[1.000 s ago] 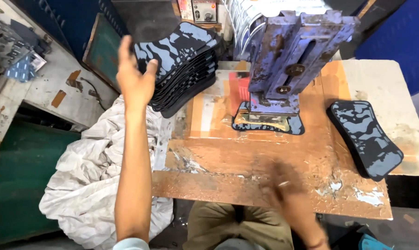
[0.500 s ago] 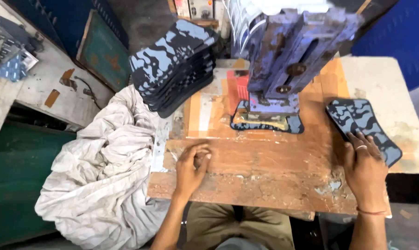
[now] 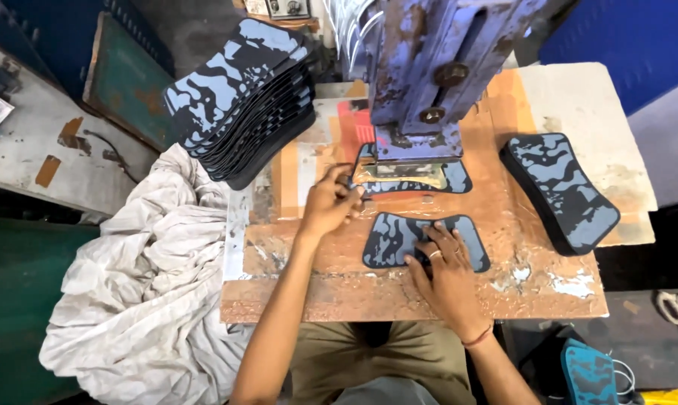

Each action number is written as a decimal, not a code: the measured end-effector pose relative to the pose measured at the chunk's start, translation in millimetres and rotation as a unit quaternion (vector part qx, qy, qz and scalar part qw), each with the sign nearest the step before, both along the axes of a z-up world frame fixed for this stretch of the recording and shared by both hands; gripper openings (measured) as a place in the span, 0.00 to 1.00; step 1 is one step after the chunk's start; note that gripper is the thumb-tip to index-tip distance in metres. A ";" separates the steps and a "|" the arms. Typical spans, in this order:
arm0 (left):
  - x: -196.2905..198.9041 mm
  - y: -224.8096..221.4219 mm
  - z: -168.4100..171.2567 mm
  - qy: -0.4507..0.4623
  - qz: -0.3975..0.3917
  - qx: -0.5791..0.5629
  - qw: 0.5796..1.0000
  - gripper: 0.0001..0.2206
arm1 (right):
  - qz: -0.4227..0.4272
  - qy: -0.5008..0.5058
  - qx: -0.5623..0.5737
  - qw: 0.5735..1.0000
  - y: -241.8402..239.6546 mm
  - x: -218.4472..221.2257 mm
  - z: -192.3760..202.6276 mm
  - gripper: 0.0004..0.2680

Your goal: Operating a manual press machine to process patterned shoe insole pieces.

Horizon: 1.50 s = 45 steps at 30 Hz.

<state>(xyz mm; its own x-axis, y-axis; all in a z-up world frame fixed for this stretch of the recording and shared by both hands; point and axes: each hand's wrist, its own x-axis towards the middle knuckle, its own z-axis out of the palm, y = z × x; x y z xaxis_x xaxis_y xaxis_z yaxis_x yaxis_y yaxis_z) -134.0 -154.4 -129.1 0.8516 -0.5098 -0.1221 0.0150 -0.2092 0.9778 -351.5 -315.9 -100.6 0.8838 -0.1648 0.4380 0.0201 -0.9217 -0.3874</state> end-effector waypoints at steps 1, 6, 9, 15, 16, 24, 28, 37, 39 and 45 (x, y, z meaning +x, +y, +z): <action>4.0 -6.7 -16.5 0.025 -0.006 -0.042 0.999 0.23 | 0.001 0.002 0.008 1.000 3.5 -0.5 -1.3 0.12; -18.1 -1.1 -15.5 0.049 -0.025 -0.044 0.998 0.13 | 0.025 0.042 -0.048 0.998 46.3 -26.1 4.1 0.22; -39.1 70.6 -12.9 -0.037 -0.010 0.028 0.999 0.23 | 0.049 0.053 -0.082 0.994 42.5 -39.0 -7.2 0.27; -56.5 218.5 7.0 0.153 -0.017 0.155 0.976 0.14 | 0.090 0.070 -0.095 0.989 16.6 18.6 -4.1 0.30; -58.2 223.3 9.6 0.130 -0.016 0.156 0.979 0.11 | 0.089 0.051 -0.100 0.990 13.1 40.8 0.5 0.30; -58.5 192.6 -17.8 0.038 0.056 0.096 0.993 0.11 | 0.056 0.027 -0.116 0.991 23.6 93.9 -1.4 0.28; -58.5 193.0 -18.6 0.045 0.045 0.095 0.993 0.11 | 0.062 0.032 -0.081 0.994 26.5 93.8 -2.3 0.26; -75.1 191.3 -4.9 0.043 0.066 0.051 0.996 0.10 | 0.116 0.060 -0.029 0.991 20.9 -6.3 6.4 0.22; -74.3 192.3 -6.3 0.033 0.066 0.046 0.996 0.10 | 0.110 0.060 -0.026 0.992 22.0 -10.0 6.3 0.22; -79.3 187.3 -1.3 -0.039 0.100 0.027 0.994 0.09 | 0.083 0.086 -0.001 0.993 14.5 -25.0 1.7 0.21</action>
<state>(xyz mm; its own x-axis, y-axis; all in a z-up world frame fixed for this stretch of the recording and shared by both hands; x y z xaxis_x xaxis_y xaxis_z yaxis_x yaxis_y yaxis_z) -213.2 33.0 -130.3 0.9432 -0.3236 -0.0748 -0.0130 -0.2612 0.9652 -376.5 -301.3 -99.0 0.9606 -0.0109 0.2777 0.1045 -0.9117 -0.3972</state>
